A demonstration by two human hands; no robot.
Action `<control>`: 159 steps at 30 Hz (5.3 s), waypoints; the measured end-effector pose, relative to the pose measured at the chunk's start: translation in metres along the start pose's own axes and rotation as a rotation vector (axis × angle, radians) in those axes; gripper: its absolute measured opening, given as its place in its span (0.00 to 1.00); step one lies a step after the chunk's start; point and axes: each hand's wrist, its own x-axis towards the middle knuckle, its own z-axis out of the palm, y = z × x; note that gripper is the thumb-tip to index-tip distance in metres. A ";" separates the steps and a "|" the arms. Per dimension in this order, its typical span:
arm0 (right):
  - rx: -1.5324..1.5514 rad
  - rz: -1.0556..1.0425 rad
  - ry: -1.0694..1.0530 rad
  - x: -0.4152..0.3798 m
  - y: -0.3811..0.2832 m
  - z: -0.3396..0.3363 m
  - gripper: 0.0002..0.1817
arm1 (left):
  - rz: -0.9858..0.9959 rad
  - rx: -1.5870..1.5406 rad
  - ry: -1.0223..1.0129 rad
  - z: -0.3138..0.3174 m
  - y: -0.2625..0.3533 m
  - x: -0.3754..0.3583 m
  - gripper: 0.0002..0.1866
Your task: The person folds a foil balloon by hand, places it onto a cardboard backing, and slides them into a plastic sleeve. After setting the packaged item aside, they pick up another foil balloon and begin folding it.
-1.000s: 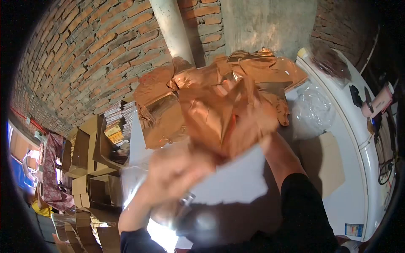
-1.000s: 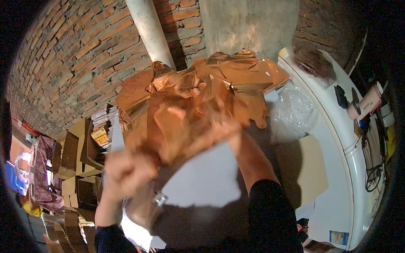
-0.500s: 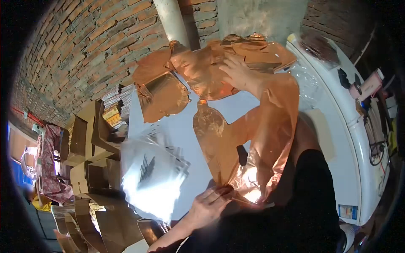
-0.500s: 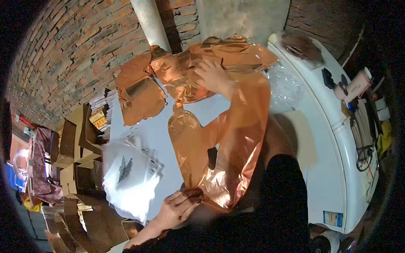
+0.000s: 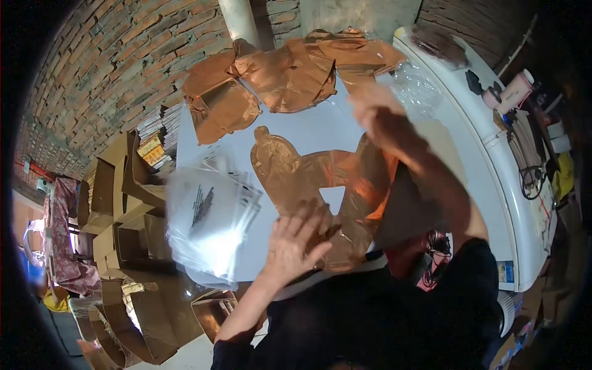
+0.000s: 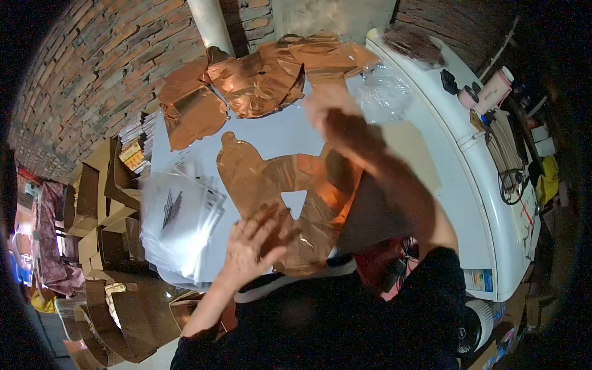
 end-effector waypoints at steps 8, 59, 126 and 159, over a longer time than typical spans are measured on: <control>-0.036 0.318 -0.155 -0.104 -0.157 0.032 0.40 | -0.015 0.271 -0.035 0.055 -0.041 0.005 0.41; 0.260 0.047 -0.081 0.117 -0.084 0.170 0.07 | -1.324 -0.383 0.590 -0.234 -0.189 -0.248 0.22; 0.403 -0.048 0.138 0.166 -0.041 0.243 0.05 | -0.594 -0.788 0.278 -0.034 -0.327 0.174 0.13; 0.404 0.338 -0.071 0.199 -0.036 0.281 0.17 | -0.541 -0.681 0.170 -0.033 -0.333 0.170 0.10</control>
